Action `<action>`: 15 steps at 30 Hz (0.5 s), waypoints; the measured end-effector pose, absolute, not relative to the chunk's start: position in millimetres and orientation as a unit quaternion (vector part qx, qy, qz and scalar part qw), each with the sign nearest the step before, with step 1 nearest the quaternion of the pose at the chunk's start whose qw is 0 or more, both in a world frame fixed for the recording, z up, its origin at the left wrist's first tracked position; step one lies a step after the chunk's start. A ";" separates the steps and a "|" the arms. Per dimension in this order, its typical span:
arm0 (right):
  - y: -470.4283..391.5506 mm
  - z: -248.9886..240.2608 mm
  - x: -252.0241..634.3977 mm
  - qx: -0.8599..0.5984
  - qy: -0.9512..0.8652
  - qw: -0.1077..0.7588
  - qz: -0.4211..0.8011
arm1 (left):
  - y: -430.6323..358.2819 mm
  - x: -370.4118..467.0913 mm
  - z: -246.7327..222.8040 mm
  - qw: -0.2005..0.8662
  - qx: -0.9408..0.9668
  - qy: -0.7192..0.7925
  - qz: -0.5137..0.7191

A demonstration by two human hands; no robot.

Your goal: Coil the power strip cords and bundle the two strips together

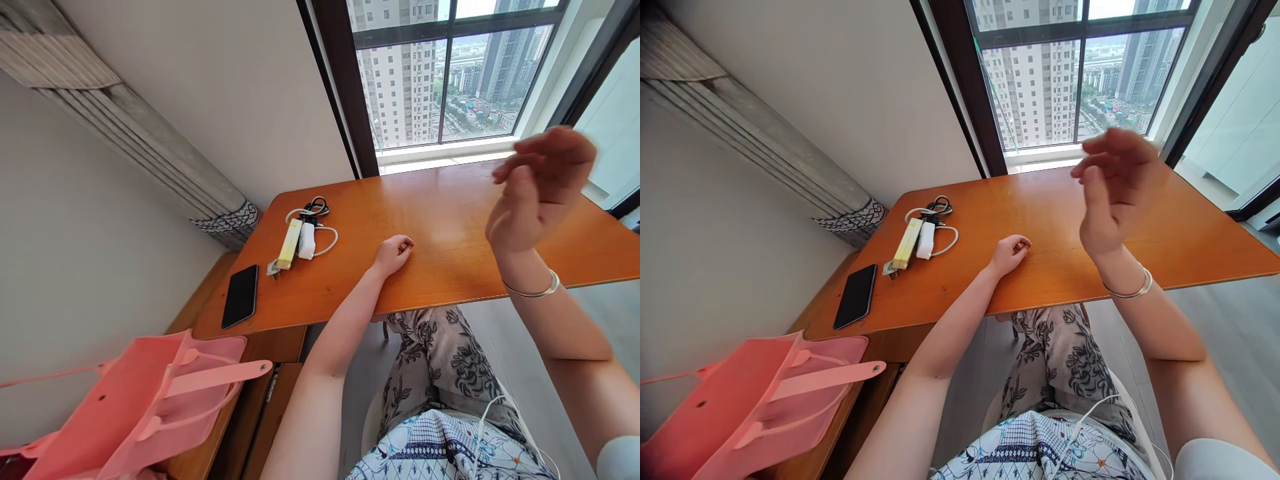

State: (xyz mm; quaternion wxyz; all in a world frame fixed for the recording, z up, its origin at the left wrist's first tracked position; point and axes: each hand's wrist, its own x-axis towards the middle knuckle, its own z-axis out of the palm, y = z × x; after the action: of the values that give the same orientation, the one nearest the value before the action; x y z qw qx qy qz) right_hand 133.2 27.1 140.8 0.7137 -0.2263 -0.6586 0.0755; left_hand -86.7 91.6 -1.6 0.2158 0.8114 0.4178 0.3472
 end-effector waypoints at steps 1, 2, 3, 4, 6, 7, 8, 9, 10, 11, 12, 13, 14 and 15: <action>34.9 133.6 126.2 -0.234 -0.646 0.724 0.061 | 91.7 -86.7 -1.9 0.218 0.810 0.418 0.348; 43.7 123.8 119.4 -0.251 -0.638 0.726 0.053 | 91.9 -86.6 -2.5 0.222 0.808 0.419 0.349; 53.2 111.9 113.3 -0.277 -0.641 0.714 0.054 | 92.2 -86.5 -3.2 0.226 0.805 0.421 0.350; 62.7 98.6 108.4 -0.307 -0.657 0.685 0.071 | 92.4 -86.3 -4.1 0.230 0.803 0.423 0.351; 79.5 71.4 102.4 -0.362 -0.673 0.636 0.108 | 93.0 -85.8 -5.8 0.236 0.800 0.424 0.354; 86.3 59.0 101.0 -0.382 -0.675 0.619 0.125 | 93.2 -85.7 -6.6 0.237 0.799 0.424 0.355; 92.0 47.9 100.5 -0.396 -0.673 0.608 0.142 | 93.3 -85.6 -7.1 0.236 0.799 0.423 0.357; 96.5 38.5 100.5 -0.409 -0.668 0.600 0.160 | 93.4 -85.6 -7.4 0.234 0.798 0.423 0.358; 100.1 30.7 101.0 -0.420 -0.661 0.596 0.178 | 93.4 -85.6 -7.5 0.232 0.798 0.424 0.360; 103.0 24.4 101.9 -0.430 -0.653 0.592 0.197 | 93.3 -85.7 -7.5 0.229 0.799 0.424 0.360; 105.2 19.4 103.1 -0.439 -0.644 0.588 0.216 | 93.3 -85.8 -7.4 0.227 0.800 0.424 0.360; 106.9 15.5 104.7 -0.447 -0.635 0.584 0.235 | 93.3 -85.9 -7.3 0.225 0.801 0.423 0.359; 108.2 12.6 106.4 -0.453 -0.628 0.581 0.252 | 93.3 -86.1 -7.2 0.224 0.803 0.421 0.357; 109.0 10.3 108.3 -0.457 -0.622 0.578 0.267 | 93.3 -86.2 -7.1 0.223 0.805 0.419 0.356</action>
State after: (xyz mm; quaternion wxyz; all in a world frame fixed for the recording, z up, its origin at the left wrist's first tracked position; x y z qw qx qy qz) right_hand 108.3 109.0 10.3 0.5776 -0.4569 -0.6217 0.2669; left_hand -86.2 93.3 -7.1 0.2234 0.8049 0.4191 0.3558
